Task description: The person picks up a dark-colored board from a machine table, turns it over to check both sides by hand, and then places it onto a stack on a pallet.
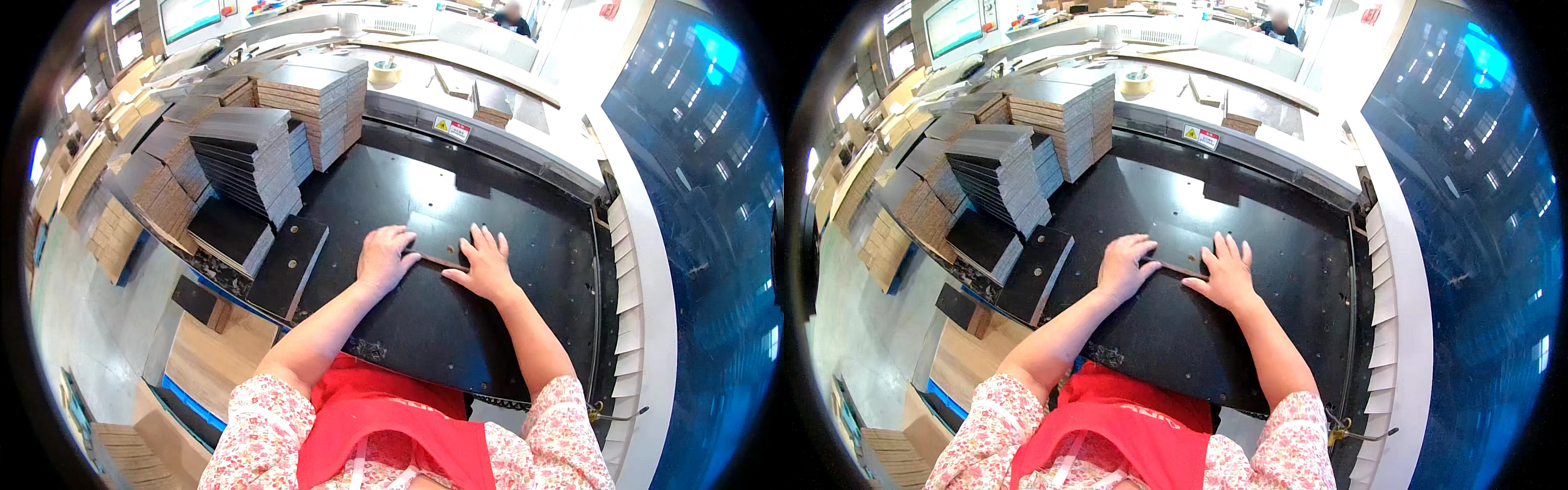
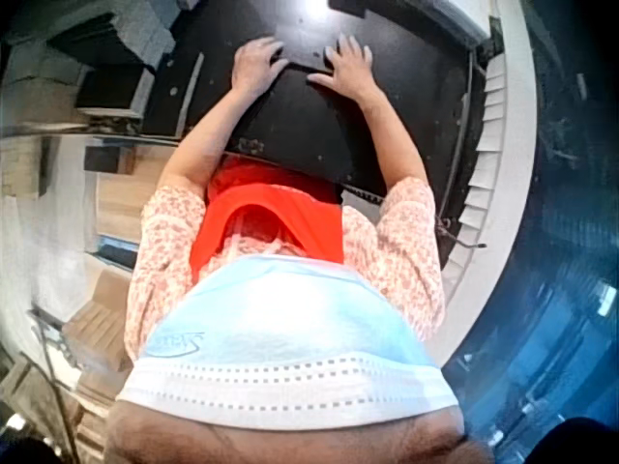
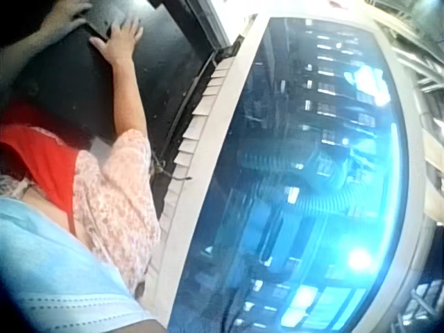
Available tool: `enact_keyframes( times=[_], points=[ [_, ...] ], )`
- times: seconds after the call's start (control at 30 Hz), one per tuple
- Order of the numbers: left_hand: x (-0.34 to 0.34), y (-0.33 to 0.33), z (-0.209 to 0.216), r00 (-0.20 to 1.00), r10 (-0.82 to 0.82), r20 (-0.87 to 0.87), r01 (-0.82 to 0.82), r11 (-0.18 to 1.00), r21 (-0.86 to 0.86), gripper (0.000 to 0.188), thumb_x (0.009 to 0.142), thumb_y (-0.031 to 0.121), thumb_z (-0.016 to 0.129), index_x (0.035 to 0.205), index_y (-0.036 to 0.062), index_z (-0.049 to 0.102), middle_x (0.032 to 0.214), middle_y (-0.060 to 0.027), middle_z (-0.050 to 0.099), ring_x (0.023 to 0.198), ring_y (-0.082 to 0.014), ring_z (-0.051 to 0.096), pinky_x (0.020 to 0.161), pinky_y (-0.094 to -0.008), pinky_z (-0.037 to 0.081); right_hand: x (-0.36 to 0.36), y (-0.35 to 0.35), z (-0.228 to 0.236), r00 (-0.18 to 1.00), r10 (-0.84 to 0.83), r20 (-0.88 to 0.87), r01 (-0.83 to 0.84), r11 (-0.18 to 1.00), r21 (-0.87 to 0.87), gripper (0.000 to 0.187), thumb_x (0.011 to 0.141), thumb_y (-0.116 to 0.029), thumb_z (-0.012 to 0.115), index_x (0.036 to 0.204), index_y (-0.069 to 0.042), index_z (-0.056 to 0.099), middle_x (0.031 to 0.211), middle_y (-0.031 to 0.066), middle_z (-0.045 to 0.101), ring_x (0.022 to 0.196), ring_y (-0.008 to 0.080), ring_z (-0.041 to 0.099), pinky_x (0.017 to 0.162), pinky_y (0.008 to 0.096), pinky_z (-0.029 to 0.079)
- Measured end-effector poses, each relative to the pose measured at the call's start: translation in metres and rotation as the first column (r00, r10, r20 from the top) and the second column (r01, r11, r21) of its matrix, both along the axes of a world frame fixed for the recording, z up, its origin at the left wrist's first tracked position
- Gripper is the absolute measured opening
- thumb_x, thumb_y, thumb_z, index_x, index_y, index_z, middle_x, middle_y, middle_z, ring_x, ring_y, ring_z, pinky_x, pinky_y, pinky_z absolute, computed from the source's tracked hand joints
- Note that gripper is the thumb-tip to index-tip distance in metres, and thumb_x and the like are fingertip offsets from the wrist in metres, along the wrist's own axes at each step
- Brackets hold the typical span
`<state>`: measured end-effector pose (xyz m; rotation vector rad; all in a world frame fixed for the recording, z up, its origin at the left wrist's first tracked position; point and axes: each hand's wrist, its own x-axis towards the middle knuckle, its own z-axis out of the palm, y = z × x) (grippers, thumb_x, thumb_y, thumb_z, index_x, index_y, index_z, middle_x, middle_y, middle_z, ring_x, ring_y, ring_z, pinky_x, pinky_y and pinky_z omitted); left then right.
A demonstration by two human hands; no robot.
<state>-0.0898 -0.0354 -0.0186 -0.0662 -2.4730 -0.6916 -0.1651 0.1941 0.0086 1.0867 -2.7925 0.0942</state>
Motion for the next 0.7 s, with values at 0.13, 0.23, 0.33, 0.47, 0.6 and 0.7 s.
enact_keyframes(
  times=[0.13, 0.23, 0.33, 0.47, 0.6, 0.7],
  points=[
    [0.009, 0.033, 0.006, 0.994, -0.092, 0.050, 0.082, 0.983, 0.166, 0.033, 0.072, 0.022, 0.084, 0.100, 0.0083, 0.073, 0.115, -0.0097, 0.070, 0.110, -0.0292, 0.064, 0.100, -0.0423, 0.048, 0.018, 0.030, 0.002, 0.996, -0.068, -0.055, 0.071, 0.997, 0.043, 0.077, 0.082, -0.064, 0.066, 0.134, -0.007, 0.059, 0.148, 0.0281, 0.043, 0.139, 0.0450, 0.040, 0.117, 0.0526, 0.027],
    [0.015, 0.065, 0.002, 0.994, -0.106, -0.006, 0.105, 0.970, 0.218, 0.029, 0.073, 0.024, 0.082, 0.096, 0.0094, 0.072, 0.112, -0.0063, 0.070, 0.108, -0.0274, 0.063, 0.096, -0.0416, 0.047, 0.023, 0.058, -0.004, 0.992, -0.074, -0.102, 0.083, 0.993, 0.089, 0.074, 0.083, -0.061, 0.068, 0.134, -0.007, 0.059, 0.145, 0.0292, 0.046, 0.135, 0.0463, 0.045, 0.114, 0.0510, 0.034],
    [0.007, 0.078, -0.001, 0.955, -0.275, -0.110, 0.294, 0.925, 0.240, 0.021, 0.079, 0.021, 0.078, 0.094, 0.0074, 0.072, 0.105, -0.0082, 0.072, 0.101, -0.0293, 0.066, 0.091, -0.0417, 0.051, 0.027, 0.092, -0.004, 0.961, 0.058, -0.271, -0.028, 0.993, 0.112, 0.057, 0.082, -0.042, 0.073, 0.126, -0.008, 0.062, 0.131, 0.0270, 0.058, 0.119, 0.0436, 0.059, 0.099, 0.0472, 0.049],
    [0.014, 0.079, 0.010, 0.876, -0.481, 0.024, 0.450, 0.835, 0.318, 0.015, 0.087, 0.018, 0.071, 0.098, 0.0067, 0.073, 0.100, -0.0105, 0.073, 0.097, -0.0280, 0.068, 0.089, -0.0388, 0.053, 0.024, 0.133, -0.004, 0.919, 0.062, -0.390, -0.039, 0.997, 0.067, 0.034, 0.083, -0.021, 0.067, 0.114, -0.008, 0.063, 0.109, 0.0161, 0.068, 0.098, 0.0345, 0.068, 0.080, 0.0428, 0.057],
    [0.011, 0.072, 0.002, 0.893, -0.449, 0.028, 0.425, 0.863, 0.272, 0.016, 0.090, 0.018, 0.069, 0.099, 0.0063, 0.074, 0.098, -0.0107, 0.074, 0.095, -0.0275, 0.069, 0.089, -0.0377, 0.053, 0.005, 0.185, -0.007, 0.924, -0.269, -0.271, 0.270, 0.962, -0.033, 0.019, 0.091, -0.015, 0.056, 0.107, -0.009, 0.063, 0.094, 0.0118, 0.069, 0.088, 0.0341, 0.069, 0.075, 0.0478, 0.056],
    [0.014, 0.068, 0.007, 0.902, -0.428, 0.064, 0.387, 0.863, 0.323, 0.016, 0.090, 0.017, 0.068, 0.099, 0.0050, 0.073, 0.099, -0.0111, 0.073, 0.095, -0.0278, 0.069, 0.089, -0.0374, 0.053, -0.003, 0.223, 0.017, 0.850, -0.494, -0.180, 0.479, 0.869, -0.124, 0.016, 0.094, -0.019, 0.057, 0.103, -0.007, 0.064, 0.092, 0.0172, 0.068, 0.086, 0.0410, 0.067, 0.075, 0.0508, 0.054]
  ],
)
